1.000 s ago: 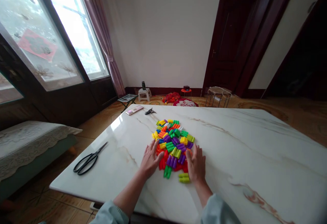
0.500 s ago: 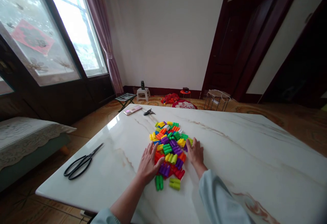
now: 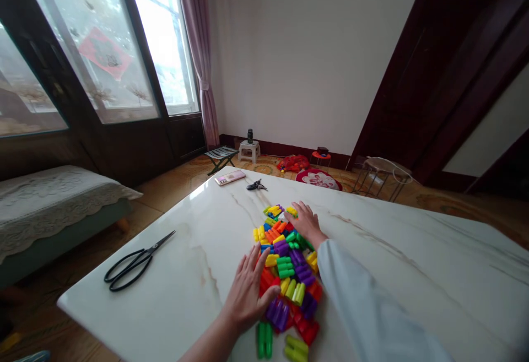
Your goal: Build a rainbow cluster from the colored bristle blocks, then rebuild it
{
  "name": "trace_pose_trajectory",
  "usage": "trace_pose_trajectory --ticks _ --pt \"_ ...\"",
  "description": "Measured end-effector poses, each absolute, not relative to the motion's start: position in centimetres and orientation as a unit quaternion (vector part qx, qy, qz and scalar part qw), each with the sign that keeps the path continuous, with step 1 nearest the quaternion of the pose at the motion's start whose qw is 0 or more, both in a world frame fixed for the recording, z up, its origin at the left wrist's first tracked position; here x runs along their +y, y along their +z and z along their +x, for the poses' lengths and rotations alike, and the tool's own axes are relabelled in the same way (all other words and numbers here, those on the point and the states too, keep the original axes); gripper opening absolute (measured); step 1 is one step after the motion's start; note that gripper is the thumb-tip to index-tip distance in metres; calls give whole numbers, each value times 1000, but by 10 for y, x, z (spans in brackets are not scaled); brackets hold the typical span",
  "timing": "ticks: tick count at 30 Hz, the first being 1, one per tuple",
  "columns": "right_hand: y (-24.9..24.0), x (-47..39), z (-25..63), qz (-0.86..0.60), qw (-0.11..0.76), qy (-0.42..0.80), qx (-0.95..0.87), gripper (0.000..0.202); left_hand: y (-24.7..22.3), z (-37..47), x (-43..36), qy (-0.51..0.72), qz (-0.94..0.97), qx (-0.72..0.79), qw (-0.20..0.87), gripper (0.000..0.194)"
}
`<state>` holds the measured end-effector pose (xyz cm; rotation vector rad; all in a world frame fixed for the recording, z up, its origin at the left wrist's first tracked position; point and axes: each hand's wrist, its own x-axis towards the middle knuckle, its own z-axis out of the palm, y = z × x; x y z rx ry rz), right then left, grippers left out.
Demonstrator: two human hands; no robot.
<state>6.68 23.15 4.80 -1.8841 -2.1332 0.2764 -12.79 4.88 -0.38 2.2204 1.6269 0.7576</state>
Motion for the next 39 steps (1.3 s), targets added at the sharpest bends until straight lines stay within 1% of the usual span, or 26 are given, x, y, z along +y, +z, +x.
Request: trace_pose_trajectory --ticks 6,9,15,17,23,28,31,35,39 --pt "47 258 13 -565 75 80 -818 73 1 -127 47 251 769 570 148 79" --pt "45 259 4 -557 67 75 -824 67 2 -127 46 248 771 568 149 80" --pt "45 258 12 -565 111 48 -816 35 2 -126 47 251 769 567 153 81" --pt "46 257 16 -566 131 46 -813 30 1 -126 47 252 769 567 152 80" --pt "57 247 30 -561 192 60 -803 28 -1 -125 48 261 765 572 140 77" --pt "70 217 55 -533 206 110 -813 18 -2 -125 50 268 766 569 135 74" --pt "73 190 73 -525 226 133 -809 24 -2 -124 50 276 762 570 135 73" --pt "66 149 92 -548 274 140 -778 35 0 -123 49 278 760 572 135 74" --pt "50 110 102 -576 303 121 -750 29 2 -123 48 286 758 572 131 73"
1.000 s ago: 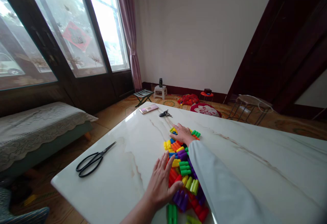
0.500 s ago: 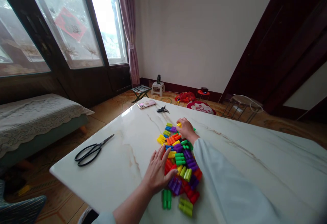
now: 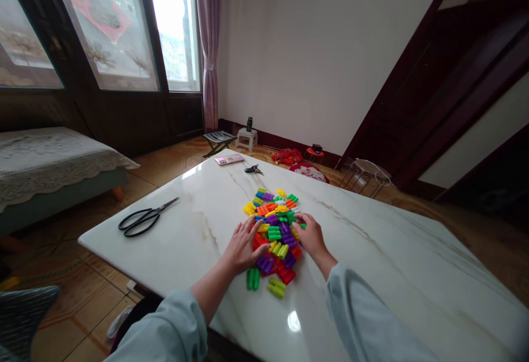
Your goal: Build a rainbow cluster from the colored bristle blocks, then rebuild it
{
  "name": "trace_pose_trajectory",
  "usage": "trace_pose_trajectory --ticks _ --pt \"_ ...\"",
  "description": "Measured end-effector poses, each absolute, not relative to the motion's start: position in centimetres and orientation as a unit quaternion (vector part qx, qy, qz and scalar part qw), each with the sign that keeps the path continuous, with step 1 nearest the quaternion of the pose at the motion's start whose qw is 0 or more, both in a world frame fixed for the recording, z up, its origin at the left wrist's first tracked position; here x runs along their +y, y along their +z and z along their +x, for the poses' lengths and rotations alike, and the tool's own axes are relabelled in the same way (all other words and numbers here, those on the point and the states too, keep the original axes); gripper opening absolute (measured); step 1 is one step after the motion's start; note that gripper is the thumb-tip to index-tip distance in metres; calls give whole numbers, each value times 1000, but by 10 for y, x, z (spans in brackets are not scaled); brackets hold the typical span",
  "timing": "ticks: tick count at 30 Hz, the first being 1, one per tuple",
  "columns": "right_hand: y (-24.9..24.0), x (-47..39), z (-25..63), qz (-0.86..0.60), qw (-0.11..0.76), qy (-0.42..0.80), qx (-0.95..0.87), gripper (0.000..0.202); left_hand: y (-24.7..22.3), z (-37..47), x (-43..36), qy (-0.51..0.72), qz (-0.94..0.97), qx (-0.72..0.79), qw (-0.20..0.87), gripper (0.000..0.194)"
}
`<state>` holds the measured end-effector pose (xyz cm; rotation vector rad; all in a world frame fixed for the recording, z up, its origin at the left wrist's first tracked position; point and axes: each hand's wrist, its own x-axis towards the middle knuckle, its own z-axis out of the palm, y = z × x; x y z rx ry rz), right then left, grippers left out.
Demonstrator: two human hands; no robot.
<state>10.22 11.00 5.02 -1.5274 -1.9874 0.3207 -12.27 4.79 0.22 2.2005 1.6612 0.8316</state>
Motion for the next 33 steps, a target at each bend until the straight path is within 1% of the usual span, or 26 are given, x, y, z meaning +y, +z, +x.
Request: trace_pose_trajectory --ticks 3,6,8,12,16,19,28,30,33 --pt "38 92 100 -591 303 101 -741 24 2 -123 48 291 759 567 130 72" --pt "33 88 91 -612 285 80 -734 25 -1 -123 49 293 761 564 126 72" --pt "34 91 83 -624 266 69 -731 27 -3 -124 49 295 761 564 124 72" --pt "39 98 69 -653 205 42 -728 39 -5 -124 49 300 761 563 118 71" --pt "37 98 62 -664 187 21 -724 40 -4 -124 49 290 763 568 107 71" --pt "33 98 62 -672 198 15 -713 41 -3 -124 49 282 764 571 103 72" --pt "28 106 64 -669 260 68 -693 42 -6 -124 49 285 767 569 85 69" --pt "30 105 67 -660 285 82 -690 38 -5 -124 49 284 767 568 86 68" --pt "33 105 80 -647 341 110 -673 26 -3 -124 48 280 767 569 90 68"
